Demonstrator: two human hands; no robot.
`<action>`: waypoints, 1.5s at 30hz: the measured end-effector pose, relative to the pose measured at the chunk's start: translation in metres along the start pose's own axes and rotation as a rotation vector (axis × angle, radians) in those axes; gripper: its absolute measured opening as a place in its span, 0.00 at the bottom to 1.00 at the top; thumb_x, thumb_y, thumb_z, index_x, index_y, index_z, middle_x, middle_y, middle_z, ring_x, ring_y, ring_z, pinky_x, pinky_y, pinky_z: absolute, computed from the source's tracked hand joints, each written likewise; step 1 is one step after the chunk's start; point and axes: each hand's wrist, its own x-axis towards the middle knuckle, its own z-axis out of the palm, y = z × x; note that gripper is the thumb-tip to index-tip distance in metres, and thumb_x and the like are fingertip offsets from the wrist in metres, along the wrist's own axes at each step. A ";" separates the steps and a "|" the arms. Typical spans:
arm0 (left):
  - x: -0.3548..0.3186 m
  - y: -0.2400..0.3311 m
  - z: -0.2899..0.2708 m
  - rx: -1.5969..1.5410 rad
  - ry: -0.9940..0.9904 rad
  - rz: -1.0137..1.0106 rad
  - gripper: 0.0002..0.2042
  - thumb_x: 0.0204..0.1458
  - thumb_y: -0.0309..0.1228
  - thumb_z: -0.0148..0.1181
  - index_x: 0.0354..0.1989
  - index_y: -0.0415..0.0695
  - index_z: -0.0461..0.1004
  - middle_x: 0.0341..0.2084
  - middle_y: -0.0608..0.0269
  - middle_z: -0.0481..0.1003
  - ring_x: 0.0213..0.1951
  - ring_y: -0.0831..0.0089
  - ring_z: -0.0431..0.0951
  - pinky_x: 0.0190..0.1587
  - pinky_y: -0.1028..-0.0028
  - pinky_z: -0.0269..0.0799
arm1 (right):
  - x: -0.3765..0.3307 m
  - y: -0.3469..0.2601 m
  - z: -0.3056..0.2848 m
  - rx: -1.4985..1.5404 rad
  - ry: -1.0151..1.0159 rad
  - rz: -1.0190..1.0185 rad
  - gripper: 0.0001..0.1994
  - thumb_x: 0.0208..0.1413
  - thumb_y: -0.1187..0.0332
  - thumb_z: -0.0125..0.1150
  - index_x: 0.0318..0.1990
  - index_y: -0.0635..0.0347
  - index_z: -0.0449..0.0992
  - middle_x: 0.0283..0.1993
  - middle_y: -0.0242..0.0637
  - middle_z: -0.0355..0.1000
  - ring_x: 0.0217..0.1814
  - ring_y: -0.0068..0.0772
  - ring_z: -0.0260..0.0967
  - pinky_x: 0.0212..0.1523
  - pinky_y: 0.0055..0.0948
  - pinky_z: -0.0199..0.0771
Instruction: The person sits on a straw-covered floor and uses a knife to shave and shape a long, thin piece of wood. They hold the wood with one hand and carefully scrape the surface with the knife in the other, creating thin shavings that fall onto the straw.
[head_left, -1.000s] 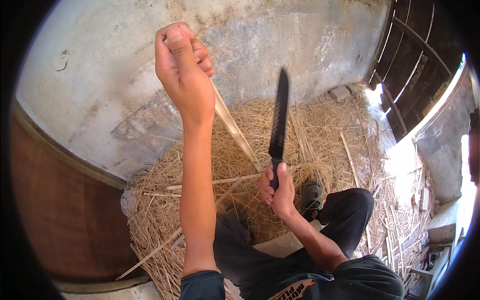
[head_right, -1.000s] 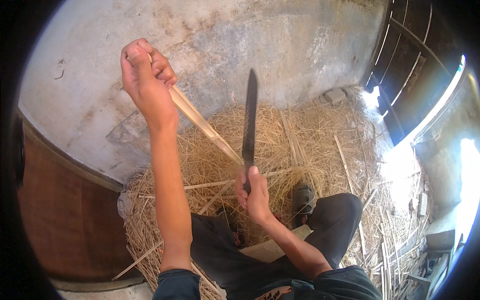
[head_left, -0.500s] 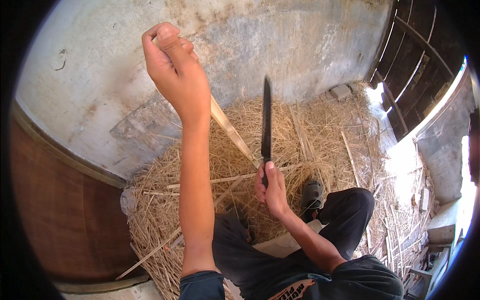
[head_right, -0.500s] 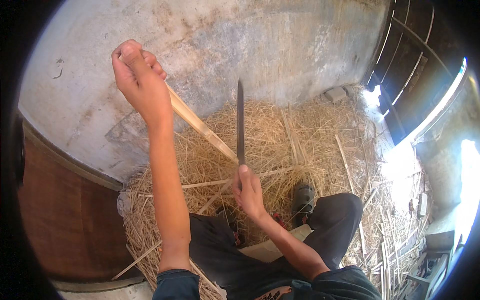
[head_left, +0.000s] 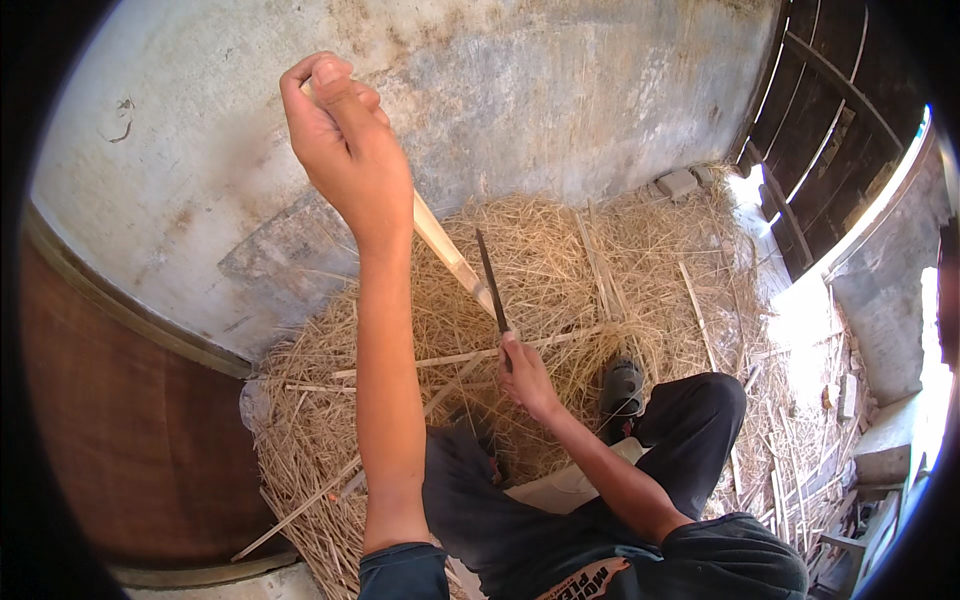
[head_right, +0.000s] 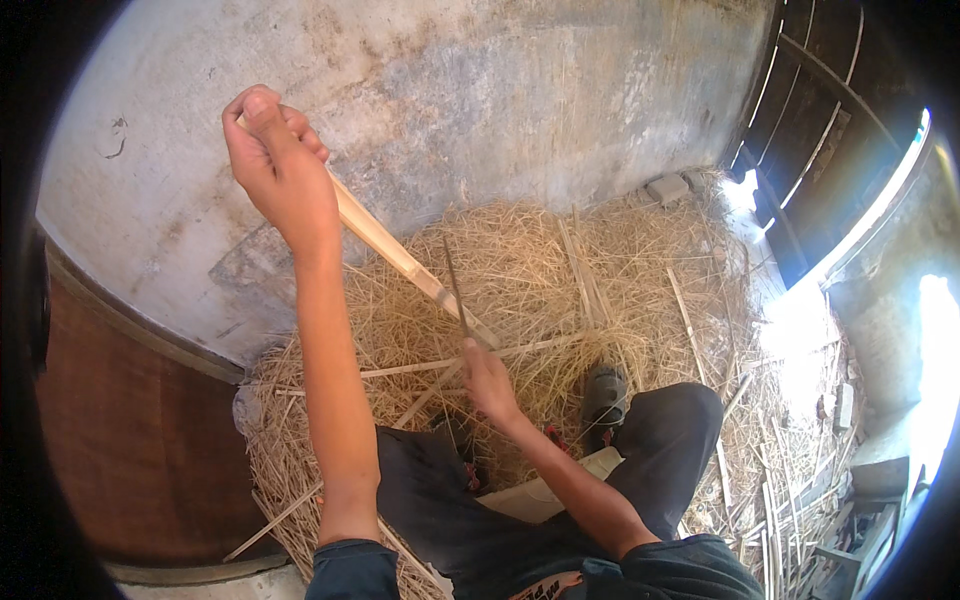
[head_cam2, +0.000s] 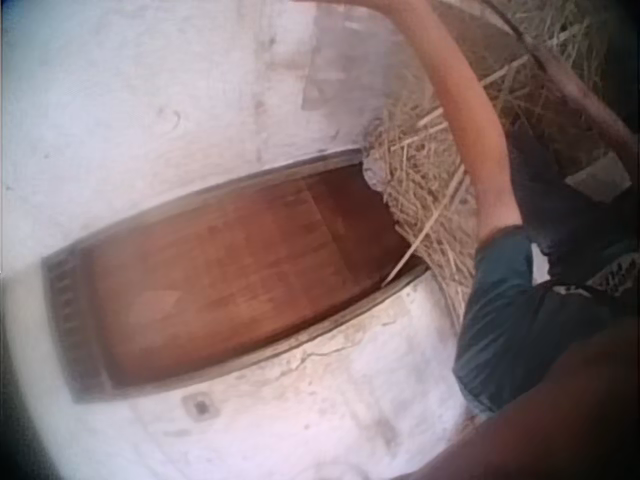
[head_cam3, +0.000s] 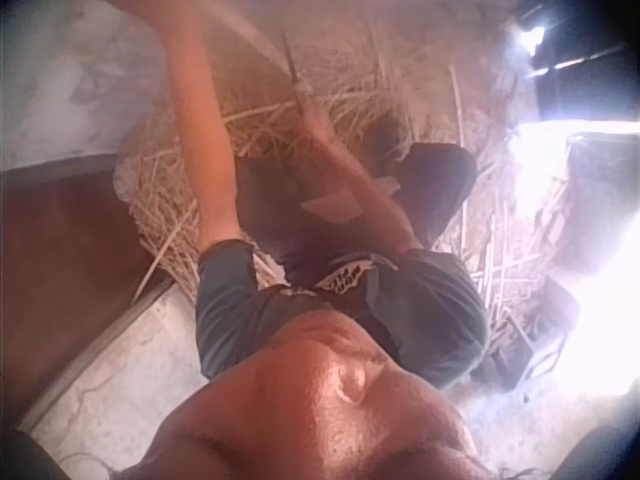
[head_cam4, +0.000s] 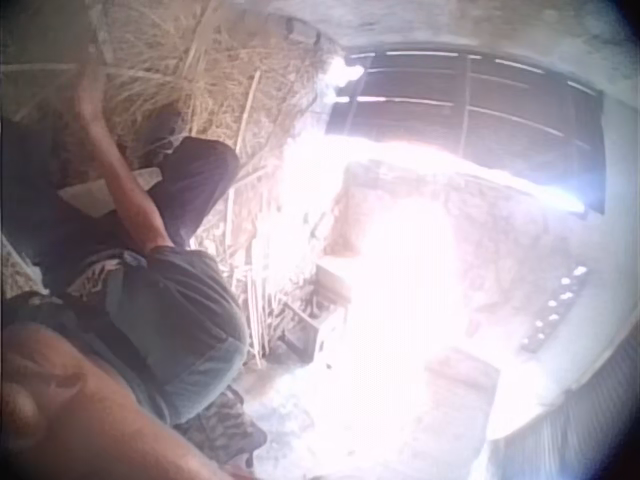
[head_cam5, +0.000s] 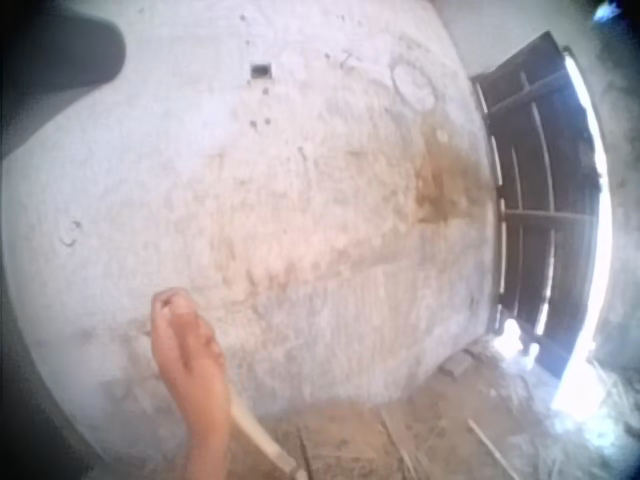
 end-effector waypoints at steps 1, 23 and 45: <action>-0.001 -0.001 0.001 -0.017 -0.011 -0.004 0.16 0.75 0.45 0.47 0.44 0.44 0.68 0.22 0.72 0.63 0.23 0.84 0.63 0.24 0.80 0.60 | -0.003 -0.013 0.008 -0.052 -0.003 -0.144 0.27 0.78 0.45 0.39 0.30 0.56 0.64 0.18 0.25 0.53 0.17 0.22 0.52 0.20 0.29 0.55; 0.016 -0.011 -0.020 -0.551 -0.415 -0.208 0.15 0.75 0.49 0.44 0.44 0.51 0.65 0.21 0.75 0.51 0.21 0.82 0.48 0.24 0.78 0.46 | 0.015 0.061 -0.025 0.227 0.168 -0.117 0.28 0.77 0.45 0.42 0.25 0.51 0.64 0.17 0.25 0.57 0.16 0.21 0.54 0.20 0.29 0.53; 0.011 -0.008 -0.011 -0.404 -0.295 -0.170 0.17 0.74 0.50 0.47 0.46 0.48 0.67 0.21 0.75 0.54 0.21 0.83 0.50 0.24 0.78 0.48 | 0.055 0.128 -0.061 0.077 0.102 0.362 0.26 0.76 0.40 0.39 0.31 0.49 0.62 0.17 0.25 0.54 0.13 0.22 0.49 0.16 0.26 0.54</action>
